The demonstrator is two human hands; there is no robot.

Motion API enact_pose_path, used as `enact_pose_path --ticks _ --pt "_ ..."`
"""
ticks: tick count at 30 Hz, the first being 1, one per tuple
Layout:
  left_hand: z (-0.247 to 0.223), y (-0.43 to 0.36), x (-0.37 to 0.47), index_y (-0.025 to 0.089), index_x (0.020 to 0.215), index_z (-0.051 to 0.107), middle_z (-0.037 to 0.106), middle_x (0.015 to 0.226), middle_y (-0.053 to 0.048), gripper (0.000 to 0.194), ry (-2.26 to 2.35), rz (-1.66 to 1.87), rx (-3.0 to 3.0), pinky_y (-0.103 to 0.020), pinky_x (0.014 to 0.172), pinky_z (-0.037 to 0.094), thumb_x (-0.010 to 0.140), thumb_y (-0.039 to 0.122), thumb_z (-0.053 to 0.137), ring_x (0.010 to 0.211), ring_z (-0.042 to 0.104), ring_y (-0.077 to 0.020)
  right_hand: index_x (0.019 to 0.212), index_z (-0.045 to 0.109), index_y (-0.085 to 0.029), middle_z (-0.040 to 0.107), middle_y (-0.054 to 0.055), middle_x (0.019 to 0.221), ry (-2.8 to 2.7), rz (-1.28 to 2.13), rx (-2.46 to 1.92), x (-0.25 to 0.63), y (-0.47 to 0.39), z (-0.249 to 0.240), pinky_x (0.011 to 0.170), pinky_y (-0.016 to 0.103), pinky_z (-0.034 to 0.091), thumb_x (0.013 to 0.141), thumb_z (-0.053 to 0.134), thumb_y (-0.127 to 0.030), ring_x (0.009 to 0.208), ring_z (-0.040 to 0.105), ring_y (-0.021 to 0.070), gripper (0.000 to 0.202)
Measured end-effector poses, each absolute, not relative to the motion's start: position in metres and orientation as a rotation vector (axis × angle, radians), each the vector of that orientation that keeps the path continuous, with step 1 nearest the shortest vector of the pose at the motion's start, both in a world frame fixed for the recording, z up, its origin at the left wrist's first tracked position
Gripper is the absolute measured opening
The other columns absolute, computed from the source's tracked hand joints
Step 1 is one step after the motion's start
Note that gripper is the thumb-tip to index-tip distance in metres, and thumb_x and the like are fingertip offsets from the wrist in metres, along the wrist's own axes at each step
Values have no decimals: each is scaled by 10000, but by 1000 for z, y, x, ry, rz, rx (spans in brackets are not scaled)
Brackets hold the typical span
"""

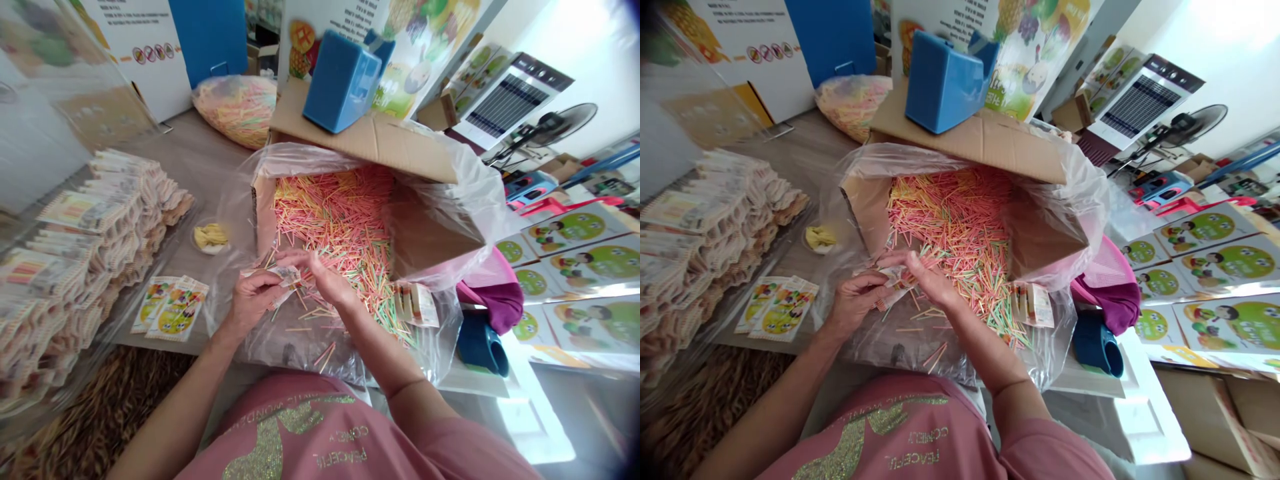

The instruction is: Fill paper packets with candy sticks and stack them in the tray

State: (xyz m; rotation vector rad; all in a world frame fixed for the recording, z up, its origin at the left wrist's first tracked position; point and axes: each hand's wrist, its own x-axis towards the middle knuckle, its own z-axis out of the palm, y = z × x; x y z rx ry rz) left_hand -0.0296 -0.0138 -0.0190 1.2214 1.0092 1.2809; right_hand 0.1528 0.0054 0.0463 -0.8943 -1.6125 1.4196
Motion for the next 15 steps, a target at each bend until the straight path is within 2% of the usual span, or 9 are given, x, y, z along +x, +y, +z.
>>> enact_pose_path --ticks 3,6,10,12,15 --pt "-23 -13 -26 222 719 803 753 739 -15 226 975 1247 1081 -310 666 590 658 404 921 686 677 -157 1149 805 -294 750 55 1286 -1709 1365 -918 157 0 53 1194 485 401 941 533 -768 1286 634 262 584" --pt "-26 -13 -17 209 825 813 784 818 -32 319 890 1173 888 -359 715 620 668 466 918 704 711 -172 1285 743 -298 751 68 1304 -1579 1421 -896 158 -2 59 1120 493 482 890 622 -757 1240 671 271 618" --pt "-24 -13 3 202 943 808 804 948 -44 404 798 1141 937 -375 826 612 619 399 947 848 734 -201 1233 764 -260 775 88 1242 -1456 1398 -917 149 -1 52 1075 465 521 915 612 -725 1184 698 262 584" --pt "-19 -16 11 192 912 794 789 885 -23 354 806 1117 1059 -338 785 598 635 365 929 821 716 -193 1185 785 -251 792 84 1188 -1424 1357 -960 144 -2 46 1034 441 541 955 572 -695 1123 719 253 544" --pt "-12 -24 -1 190 812 759 736 778 -6 206 931 1134 1277 -294 708 560 789 390 802 751 677 -174 1163 798 -259 802 71 1139 -1474 1227 -1057 152 -2 38 987 418 547 1002 527 -637 1058 731 241 492"
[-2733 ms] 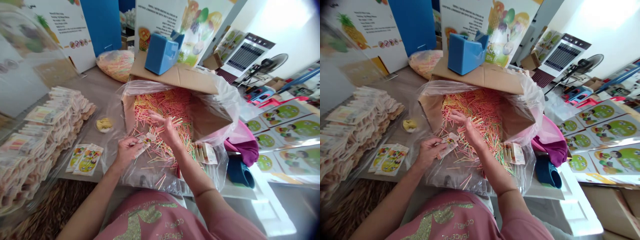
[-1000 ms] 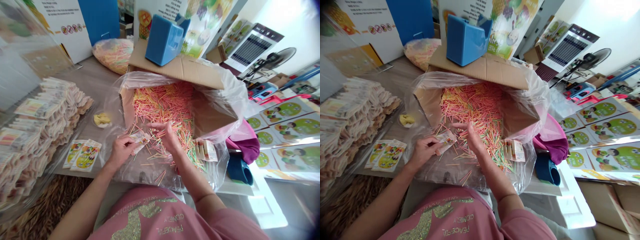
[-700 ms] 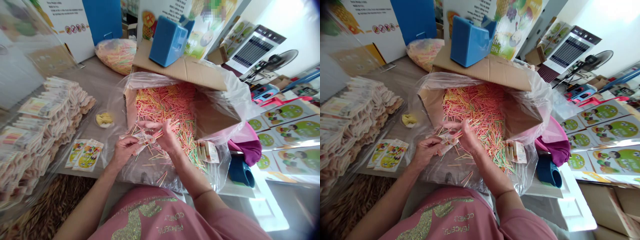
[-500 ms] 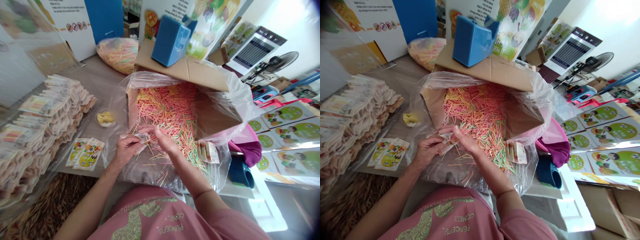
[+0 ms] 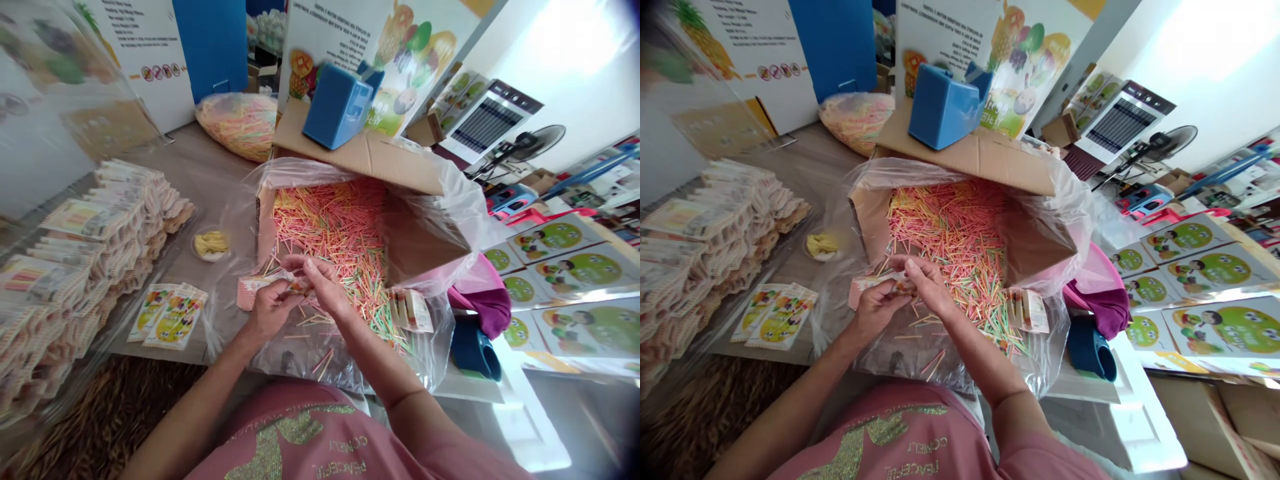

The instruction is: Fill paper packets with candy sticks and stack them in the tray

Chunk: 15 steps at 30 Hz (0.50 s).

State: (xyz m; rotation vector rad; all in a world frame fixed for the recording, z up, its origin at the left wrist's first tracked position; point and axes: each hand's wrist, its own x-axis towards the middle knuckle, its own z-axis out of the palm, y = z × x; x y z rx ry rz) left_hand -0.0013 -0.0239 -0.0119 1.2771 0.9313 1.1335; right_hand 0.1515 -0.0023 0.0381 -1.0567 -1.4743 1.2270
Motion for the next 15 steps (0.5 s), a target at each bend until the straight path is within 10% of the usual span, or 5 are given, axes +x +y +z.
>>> enact_pose_path --ticks 6,10,15 --pt "-16 -47 -129 220 716 681 633 700 -16 285 1667 968 1893 -325 649 458 899 436 649 697 555 -190 1025 835 -225 799 110 1086 -1801 520 -1410 223 21 26 1029 424 491 974 603 -464 1072 705 269 338" --pt "-21 -59 -160 225 1050 750 693 1137 -161 287 2202 716 2214 -526 800 487 918 394 558 979 576 -363 1054 831 -200 788 134 1103 -1972 235 -1751 247 42 25 999 385 481 1009 497 -329 1073 688 273 361" --pt "-7 -56 -75 236 1199 739 681 1218 -163 306 1825 767 2515 -512 862 478 953 311 573 1031 566 -345 1166 801 -244 746 127 1223 -2191 -42 -2002 221 59 42 994 387 432 1037 448 -273 1193 607 289 377"
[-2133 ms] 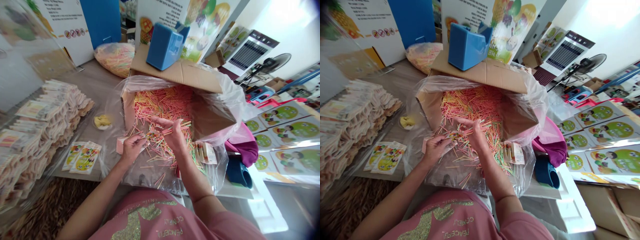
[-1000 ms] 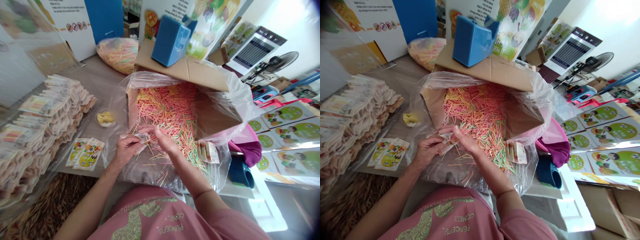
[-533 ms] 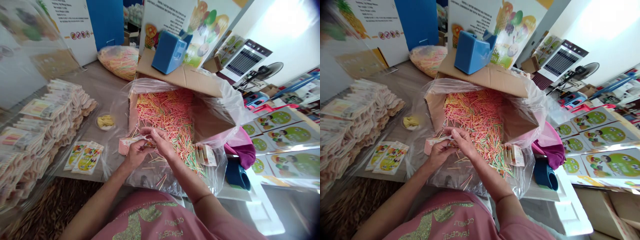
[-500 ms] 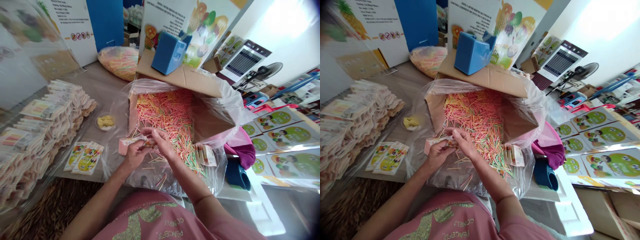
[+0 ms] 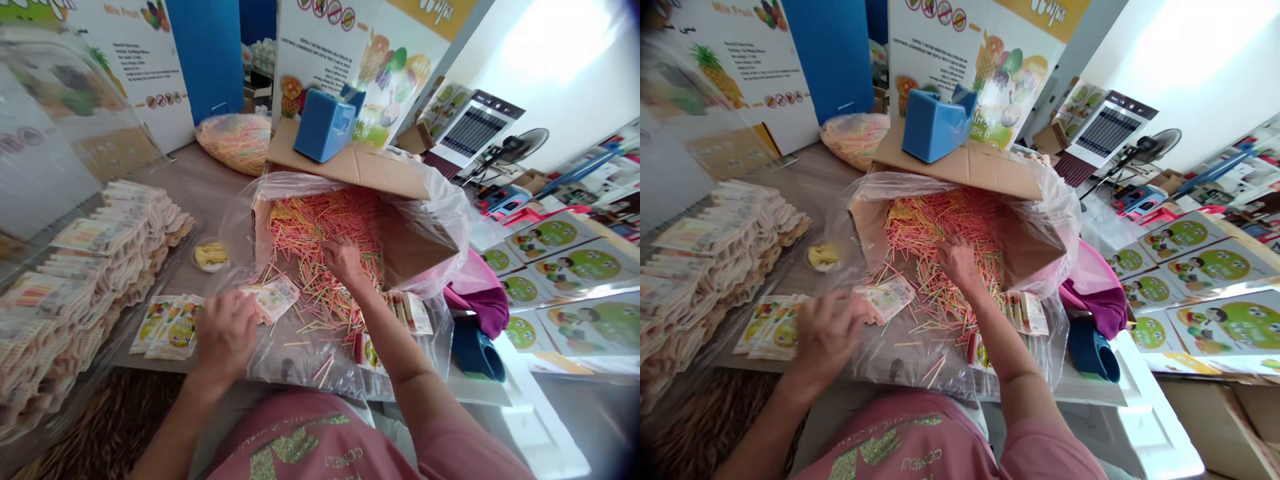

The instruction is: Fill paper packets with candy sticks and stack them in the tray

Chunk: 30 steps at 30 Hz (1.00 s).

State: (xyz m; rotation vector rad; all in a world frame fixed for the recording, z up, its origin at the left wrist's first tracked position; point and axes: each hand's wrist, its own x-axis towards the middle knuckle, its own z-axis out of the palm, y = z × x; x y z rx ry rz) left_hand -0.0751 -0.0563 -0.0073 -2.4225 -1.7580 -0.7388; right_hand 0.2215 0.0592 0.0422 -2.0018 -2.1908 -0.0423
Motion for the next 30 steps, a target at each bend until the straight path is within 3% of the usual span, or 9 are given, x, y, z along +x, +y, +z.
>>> enact_pose_path --ticks 6,9,12,15,18,23,27,30 --pt "-15 -37 -15 193 1035 758 725 1098 -127 245 -1642 -372 -2823 -423 858 476 881 132 577 1031 616 -301 1272 765 -287 675 135 1364 -2355 -59 -2073 212 58 56 1016 501 414 982 508 -205 1275 528 343 396" --pt "-20 -35 -19 188 984 754 735 1071 -126 228 -1635 -333 -2827 -412 854 478 873 106 572 1013 636 -298 1279 758 -299 676 126 1357 -2365 63 -2068 214 43 52 1030 508 414 989 552 -289 1280 531 337 356" --pt "-19 -37 -22 177 937 748 733 1007 -137 218 -1658 -336 -2825 -416 837 484 864 84 565 981 649 -303 1171 790 -243 720 153 1232 -2342 42 -2124 204 26 43 1014 527 420 1019 536 -392 1209 569 341 331" --pt "-15 -37 -22 180 904 739 727 962 -134 196 -1655 -354 -2833 -417 813 481 868 103 563 946 650 -304 1067 796 -167 733 205 1151 -2371 4 -2171 183 17 34 998 575 422 1027 520 -492 1165 580 369 429" --pt "-12 -36 -20 194 882 735 727 941 -118 195 -1655 -324 -2810 -405 803 474 865 119 557 934 649 -292 1113 776 -137 717 249 1187 -2371 0 -2186 167 16 27 1001 632 416 997 547 -549 1187 568 414 485" --pt "-13 -35 -19 196 886 739 733 940 -119 208 -1660 -324 -2801 -412 802 471 862 118 547 943 652 -297 1225 715 -134 686 244 1280 -2354 18 -2240 172 22 27 992 611 439 969 573 -448 1230 552 408 429" --pt "-18 -36 -21 195 883 736 731 941 -117 199 -1649 -382 -2819 -409 804 470 858 113 557 933 655 -292 1172 738 -185 724 177 1239 -2470 96 -2204 185 31 33 996 552 448 937 566 -295 1206 591 359 312" --pt "-20 -36 -22 186 897 735 728 949 -122 190 -1624 -437 -2837 -415 803 471 872 124 557 926 657 -295 1140 750 -146 738 198 1197 -2570 34 -2180 182 39 33 996 539 435 904 535 -171 1178 608 353 320"
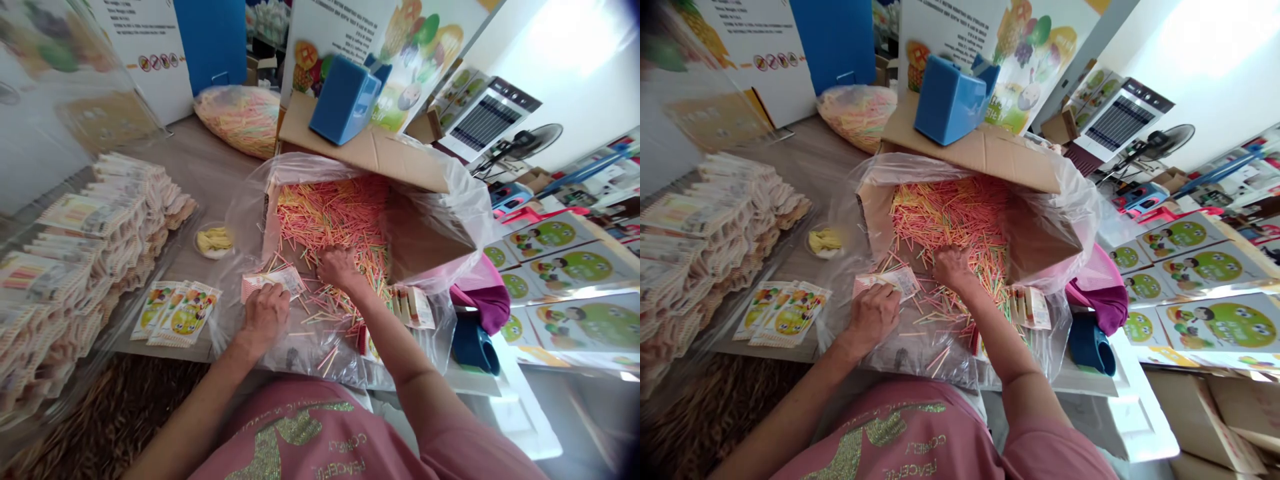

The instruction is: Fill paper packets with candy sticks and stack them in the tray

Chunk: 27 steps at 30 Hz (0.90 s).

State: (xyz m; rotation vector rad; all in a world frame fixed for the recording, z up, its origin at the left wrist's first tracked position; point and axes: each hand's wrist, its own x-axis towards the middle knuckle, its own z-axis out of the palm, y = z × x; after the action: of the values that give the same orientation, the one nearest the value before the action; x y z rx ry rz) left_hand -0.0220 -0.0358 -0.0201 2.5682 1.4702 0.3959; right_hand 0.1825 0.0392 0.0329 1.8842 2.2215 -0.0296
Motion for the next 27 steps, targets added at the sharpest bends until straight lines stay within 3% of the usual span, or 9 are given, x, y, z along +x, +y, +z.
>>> enact_pose_path --ticks 3,8,14,19,27 --pt "-17 -35 -20 178 914 739 734 958 -131 213 1474 374 2561 -417 804 472 887 107 540 944 662 -304 1155 741 -97 729 236 1191 2299 76 1738 178 49 28 988 540 412 922 469 -111 1181 594 366 359" --pt "-10 -36 -18 172 938 751 745 986 -144 232 1494 302 2546 -416 818 476 883 86 543 969 663 -309 1213 724 -123 711 240 1209 2300 139 1804 186 67 26 971 522 382 946 431 -102 1173 566 352 396" --pt "-15 -36 -20 159 919 756 746 946 -130 221 1503 331 2541 -407 834 485 866 78 558 962 674 -298 1561 475 -225 491 216 1565 2398 358 1833 196 67 21 1055 590 326 1011 363 -147 1347 428 367 566" --pt "-20 -36 -21 174 857 746 739 879 -107 188 1543 406 2560 -379 786 477 868 95 575 896 671 -272 1445 583 -167 467 232 1575 2439 390 1685 197 79 11 1116 694 255 990 381 -120 1423 352 402 500" --pt "-17 -32 -23 192 772 708 712 830 -86 199 1563 413 2552 -349 764 456 909 135 575 856 652 -241 1333 644 -162 630 228 1359 2502 279 1758 191 102 3 1048 614 361 1017 321 -113 1225 539 353 454"
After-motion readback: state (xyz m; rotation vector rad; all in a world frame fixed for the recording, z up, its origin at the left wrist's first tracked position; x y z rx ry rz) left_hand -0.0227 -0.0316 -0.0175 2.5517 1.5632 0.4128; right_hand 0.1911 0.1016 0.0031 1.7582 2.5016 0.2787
